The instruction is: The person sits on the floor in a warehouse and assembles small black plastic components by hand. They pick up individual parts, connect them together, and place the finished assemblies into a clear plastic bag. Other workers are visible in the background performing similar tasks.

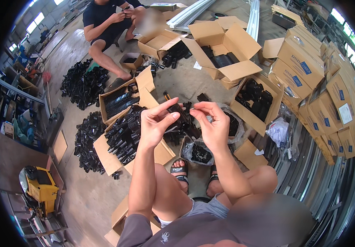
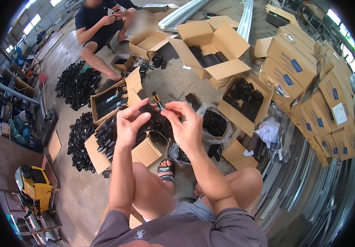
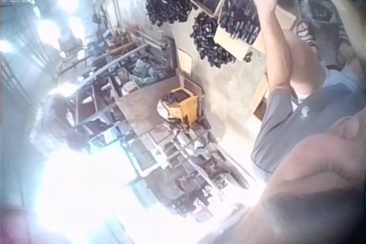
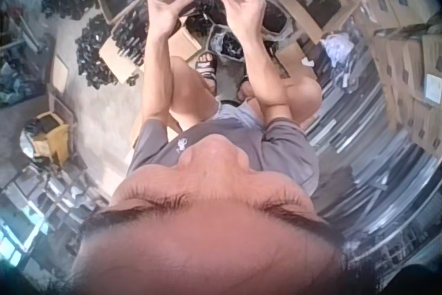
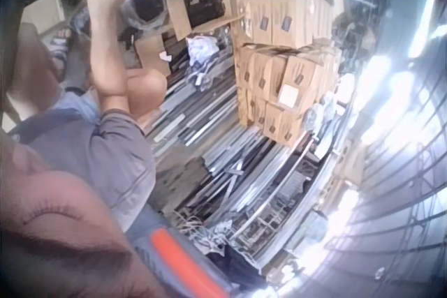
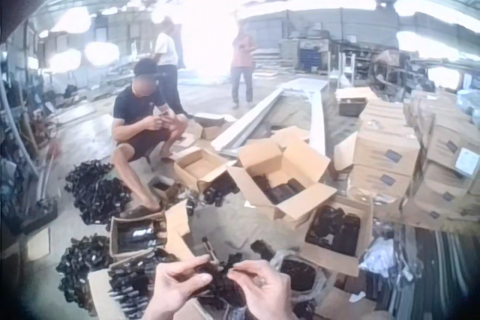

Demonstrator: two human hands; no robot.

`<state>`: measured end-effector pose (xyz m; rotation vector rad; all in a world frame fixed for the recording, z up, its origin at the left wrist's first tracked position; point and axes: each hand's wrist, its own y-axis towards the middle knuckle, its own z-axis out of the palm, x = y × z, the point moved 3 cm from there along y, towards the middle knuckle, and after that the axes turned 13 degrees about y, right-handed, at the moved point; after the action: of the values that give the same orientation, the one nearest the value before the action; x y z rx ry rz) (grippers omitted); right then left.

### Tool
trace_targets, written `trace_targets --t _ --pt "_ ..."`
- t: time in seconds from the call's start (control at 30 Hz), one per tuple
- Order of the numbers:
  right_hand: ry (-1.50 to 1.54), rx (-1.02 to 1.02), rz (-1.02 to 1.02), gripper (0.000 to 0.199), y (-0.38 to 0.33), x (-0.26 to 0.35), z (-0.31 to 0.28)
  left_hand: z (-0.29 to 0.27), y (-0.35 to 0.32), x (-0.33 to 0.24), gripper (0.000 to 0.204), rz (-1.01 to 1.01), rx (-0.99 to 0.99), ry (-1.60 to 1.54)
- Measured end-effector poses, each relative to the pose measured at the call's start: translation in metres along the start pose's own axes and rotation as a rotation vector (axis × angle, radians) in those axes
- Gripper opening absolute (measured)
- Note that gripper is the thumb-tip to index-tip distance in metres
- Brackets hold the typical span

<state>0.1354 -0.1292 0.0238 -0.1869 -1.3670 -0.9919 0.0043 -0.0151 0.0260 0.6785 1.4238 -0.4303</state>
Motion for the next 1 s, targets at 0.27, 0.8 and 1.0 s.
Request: trace_targets --t 0.27,0.8,1.0 --pt "0.068 -0.25 0.015 0.013 -0.018 -0.007 0.0 0.009 -0.002 0.008 0.04 -0.003 0.096 0.026" --pt "0.242 -0.212 0.291 0.013 -0.031 -0.032 -0.002 0.012 -0.001 0.009 0.036 -0.089 0.034 0.148" --pt "0.307 -0.171 0.416 0.018 -0.019 -0.032 -0.004 0.012 -0.001 0.003 0.036 -0.102 0.02 0.159"
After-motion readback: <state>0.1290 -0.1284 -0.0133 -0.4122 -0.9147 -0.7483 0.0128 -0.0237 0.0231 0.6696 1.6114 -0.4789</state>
